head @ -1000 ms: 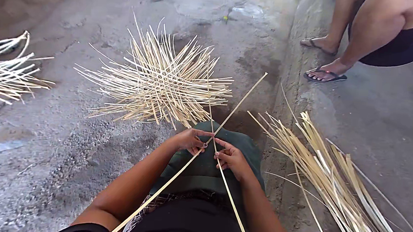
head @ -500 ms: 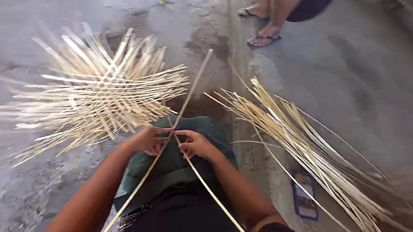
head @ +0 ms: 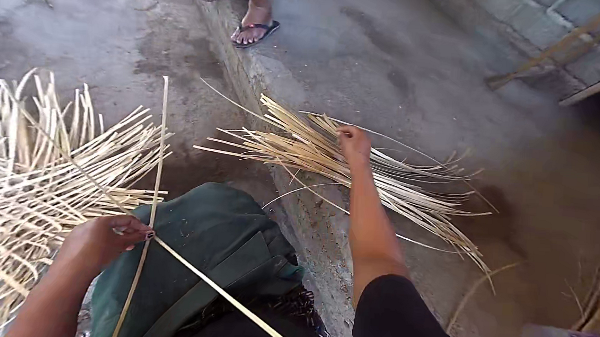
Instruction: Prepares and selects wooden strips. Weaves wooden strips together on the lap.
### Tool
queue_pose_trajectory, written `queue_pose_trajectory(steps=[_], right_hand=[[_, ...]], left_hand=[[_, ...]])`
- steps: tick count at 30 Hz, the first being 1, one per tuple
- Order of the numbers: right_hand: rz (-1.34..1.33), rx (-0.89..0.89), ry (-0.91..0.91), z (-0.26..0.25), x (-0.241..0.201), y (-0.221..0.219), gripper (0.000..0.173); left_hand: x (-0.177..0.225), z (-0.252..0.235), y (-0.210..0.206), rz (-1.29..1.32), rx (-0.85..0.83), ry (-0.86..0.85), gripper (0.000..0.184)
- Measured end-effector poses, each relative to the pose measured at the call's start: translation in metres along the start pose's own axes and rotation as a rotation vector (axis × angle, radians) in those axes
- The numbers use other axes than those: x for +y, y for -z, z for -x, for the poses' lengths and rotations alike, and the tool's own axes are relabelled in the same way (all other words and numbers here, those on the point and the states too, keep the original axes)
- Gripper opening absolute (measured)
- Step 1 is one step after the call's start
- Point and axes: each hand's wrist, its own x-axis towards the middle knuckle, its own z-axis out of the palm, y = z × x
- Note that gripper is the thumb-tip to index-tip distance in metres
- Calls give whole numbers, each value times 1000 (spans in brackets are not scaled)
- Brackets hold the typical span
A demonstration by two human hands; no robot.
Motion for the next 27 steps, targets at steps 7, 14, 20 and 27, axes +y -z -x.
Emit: queue_pose_trajectory(steps=[7, 14, 20, 27], right_hand=[[323, -175, -56, -46, 87, 10, 20], [39, -51, 148, -47, 64, 37, 28], [-129, 338, 616, -28, 0, 56, 26], [-336, 694, 882, 13, -90, 52, 25]], left_hand=[[-3, -3, -3, -3, 38, -4, 9], [-10, -4, -6, 22, 140, 87, 62], [-36, -14, -16, 238, 130, 78, 85], [-37, -12, -19, 374, 146, 10, 84]])
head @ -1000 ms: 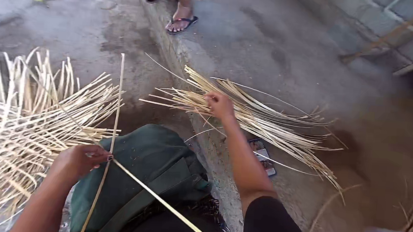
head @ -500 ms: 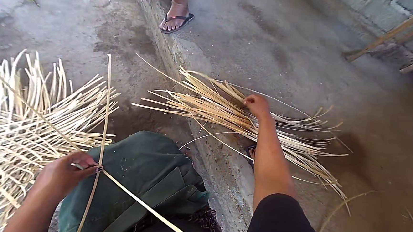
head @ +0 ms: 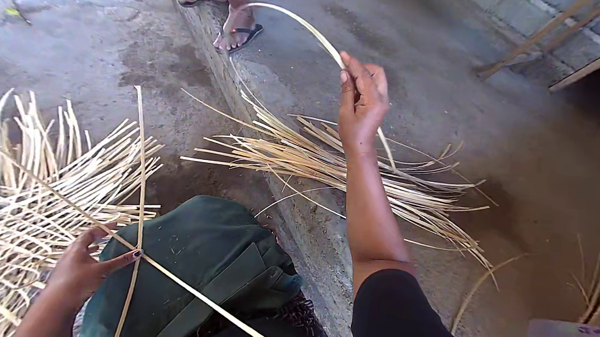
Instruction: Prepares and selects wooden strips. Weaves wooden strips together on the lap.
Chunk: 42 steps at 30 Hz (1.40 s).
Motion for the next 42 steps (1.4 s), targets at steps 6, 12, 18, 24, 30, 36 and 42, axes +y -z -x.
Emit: queue_pose_trajectory(steps=[6, 12, 18, 24, 30, 36, 42], right_hand=[[19, 3, 100, -12, -31, -16, 25], [-269, -136, -194, -19, -113, 6, 25], [-208, -140, 52, -12, -182, 6, 23], [-78, -745, -242, 38, -118, -70, 27], [-158, -1228, -120, 125, -108, -118, 19], [-310, -1310, -31, 166, -114, -134, 15], [-400, -1247, -59, 178, -119, -144, 15]], left_hand=[[0, 3, -1, 61, 4, 34, 85], [-3, 3, -3, 118, 4, 81, 82], [-5, 6, -3, 198, -10, 80, 90], [-1, 22, -8, 47, 148, -173, 90], [10, 43, -18, -231, 426, -141, 69], [2, 45, -28, -336, 470, -163, 63], [-1, 41, -30, -328, 428, -215, 67]])
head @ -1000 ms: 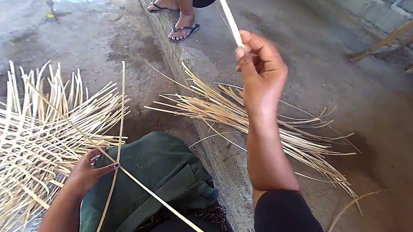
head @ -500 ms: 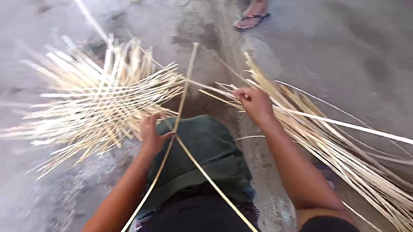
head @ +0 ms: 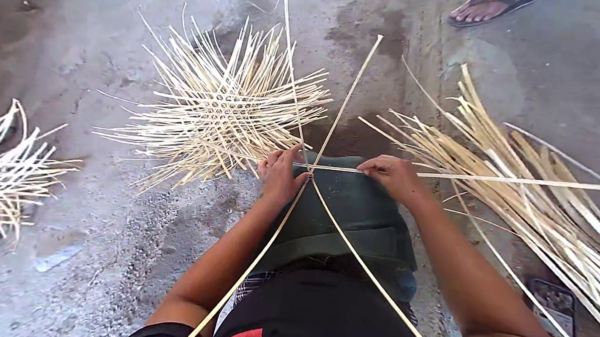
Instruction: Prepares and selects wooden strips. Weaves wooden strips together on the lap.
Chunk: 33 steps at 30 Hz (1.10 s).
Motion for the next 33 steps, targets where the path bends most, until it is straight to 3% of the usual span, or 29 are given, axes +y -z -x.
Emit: queue_pose_trajectory(steps=[6, 10, 11, 14, 16, 19, 21, 26, 29, 33], right_hand=[[-6, -5, 34, -10, 2, -9, 18], [43, 6, 19, -12, -6, -12, 17], [64, -6, 13, -11, -7, -10, 17], [194, -34, 24, -2, -16, 0, 22], [213, 27, 85, 10, -20, 13, 23], [-102, 89, 94, 40, -23, 43, 15], [-261, 3, -48, 68, -18, 68, 17], [-285, -295, -637, 140, 22, 128, 30], [-265, -126, -874, 178, 49, 158, 30], [-98, 363, -1071, 206, 74, 195, 34]], left_hand=[[-4, -3, 1, -18, -54, -22, 70], [-1, -2, 2, -50, -48, -65, 96], [-1, -2, 1, -82, -58, -107, 90], [4, -6, 4, -108, -153, -201, 37], [8, -8, 6, -110, -194, -223, 30], [13, -10, 9, -100, -230, -192, 38], [18, -10, 11, -121, -240, -169, 43], [30, -14, 10, -154, -303, -121, 46], [20, -18, 5, -66, -300, -200, 49], [14, -20, 2, -37, -314, -221, 52]])
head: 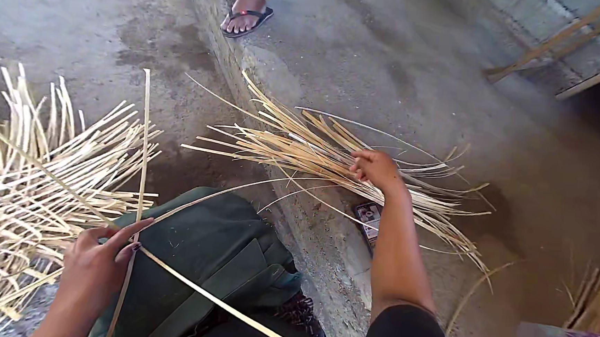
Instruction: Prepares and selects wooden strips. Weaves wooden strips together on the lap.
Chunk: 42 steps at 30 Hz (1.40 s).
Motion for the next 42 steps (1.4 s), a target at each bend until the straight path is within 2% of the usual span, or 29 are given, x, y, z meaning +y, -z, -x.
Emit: queue_pose_trajectory(steps=[2, 5, 9, 11, 17, 24, 28, 32, 38, 42], right_hand=[[62, 150, 5, -13, 11, 10, 39], [161, 241, 51, -29, 20, 9, 30], [351, 108, 42, -65, 34, -4, 23], [406, 112, 50, -80, 41, -8, 19], [338, 283, 100, -98, 41, 19, 24], [140, 170, 277, -94, 22, 41, 29], [376, -1, 236, -103, 31, 25, 24], [543, -67, 167, -107, 38, 7, 19], [394, 107, 156, -93, 29, 24, 22], [497, 160, 260, -88, 20, 35, 27]], left_hand=[[3, 0, 0, -4, -8, 19, 53], [6, -1, 2, -4, -17, 32, 53], [3, 1, 2, 3, -17, 33, 54], [1, 2, 2, 5, -14, 31, 54], [-1, 1, 1, 15, -22, 36, 54], [-6, -1, 3, 56, -61, 6, 54], [-2, -1, 10, 73, -136, 6, 50], [-1, -2, 13, 70, -156, 12, 51], [-6, -1, 11, 74, -126, -8, 52], [-4, -2, 14, 102, -166, 14, 49]])
